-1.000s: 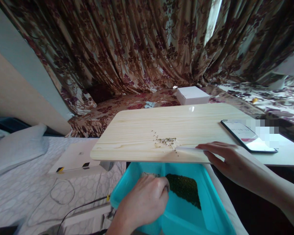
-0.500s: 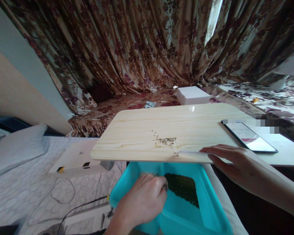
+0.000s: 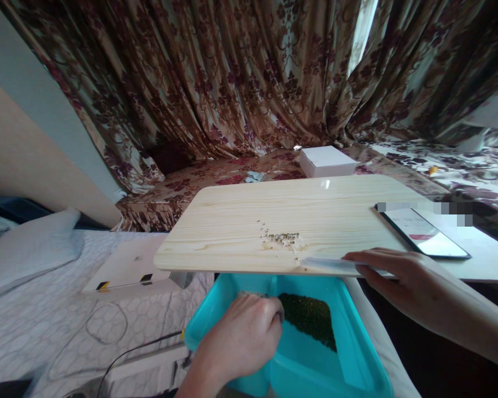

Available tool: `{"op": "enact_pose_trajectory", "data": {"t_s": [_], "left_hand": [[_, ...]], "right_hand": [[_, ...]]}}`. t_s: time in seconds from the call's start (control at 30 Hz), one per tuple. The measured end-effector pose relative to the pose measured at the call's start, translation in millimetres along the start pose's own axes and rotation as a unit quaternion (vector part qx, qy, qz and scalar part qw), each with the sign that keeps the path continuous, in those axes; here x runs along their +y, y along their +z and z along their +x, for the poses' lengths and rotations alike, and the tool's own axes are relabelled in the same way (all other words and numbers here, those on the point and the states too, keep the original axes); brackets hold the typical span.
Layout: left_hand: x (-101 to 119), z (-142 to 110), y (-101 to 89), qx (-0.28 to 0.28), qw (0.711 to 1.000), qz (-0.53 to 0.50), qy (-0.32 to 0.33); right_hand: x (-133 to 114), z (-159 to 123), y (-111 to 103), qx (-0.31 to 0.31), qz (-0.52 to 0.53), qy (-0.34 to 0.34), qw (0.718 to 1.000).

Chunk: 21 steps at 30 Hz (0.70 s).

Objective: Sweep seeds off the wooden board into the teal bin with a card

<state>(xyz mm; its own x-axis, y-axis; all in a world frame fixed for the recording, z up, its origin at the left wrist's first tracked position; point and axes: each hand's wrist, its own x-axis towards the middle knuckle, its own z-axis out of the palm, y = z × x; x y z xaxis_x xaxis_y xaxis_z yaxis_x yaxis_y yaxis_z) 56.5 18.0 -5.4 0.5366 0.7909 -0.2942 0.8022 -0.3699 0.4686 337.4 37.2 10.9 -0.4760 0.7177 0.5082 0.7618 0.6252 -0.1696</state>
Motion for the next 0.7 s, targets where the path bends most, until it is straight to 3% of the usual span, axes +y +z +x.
{"op": "enact_pose_trajectory", "data": {"t_s": [0.3, 0.6, 0.7], "left_hand": [[-2, 0, 1.6, 0.006, 1.0, -0.009, 0.001], [-4, -2, 2.7, 0.014, 1.0, -0.008, -0.002], [-5, -2, 2.8, 0.014, 1.0, -0.007, -0.002]], "right_hand": [[11, -2, 7, -0.015, -0.005, 0.047, 0.999], [1, -11, -1, -0.068, 0.064, 0.061, 0.994], [-2, -10, -2, -0.056, 0.065, 0.077, 0.993]]}}
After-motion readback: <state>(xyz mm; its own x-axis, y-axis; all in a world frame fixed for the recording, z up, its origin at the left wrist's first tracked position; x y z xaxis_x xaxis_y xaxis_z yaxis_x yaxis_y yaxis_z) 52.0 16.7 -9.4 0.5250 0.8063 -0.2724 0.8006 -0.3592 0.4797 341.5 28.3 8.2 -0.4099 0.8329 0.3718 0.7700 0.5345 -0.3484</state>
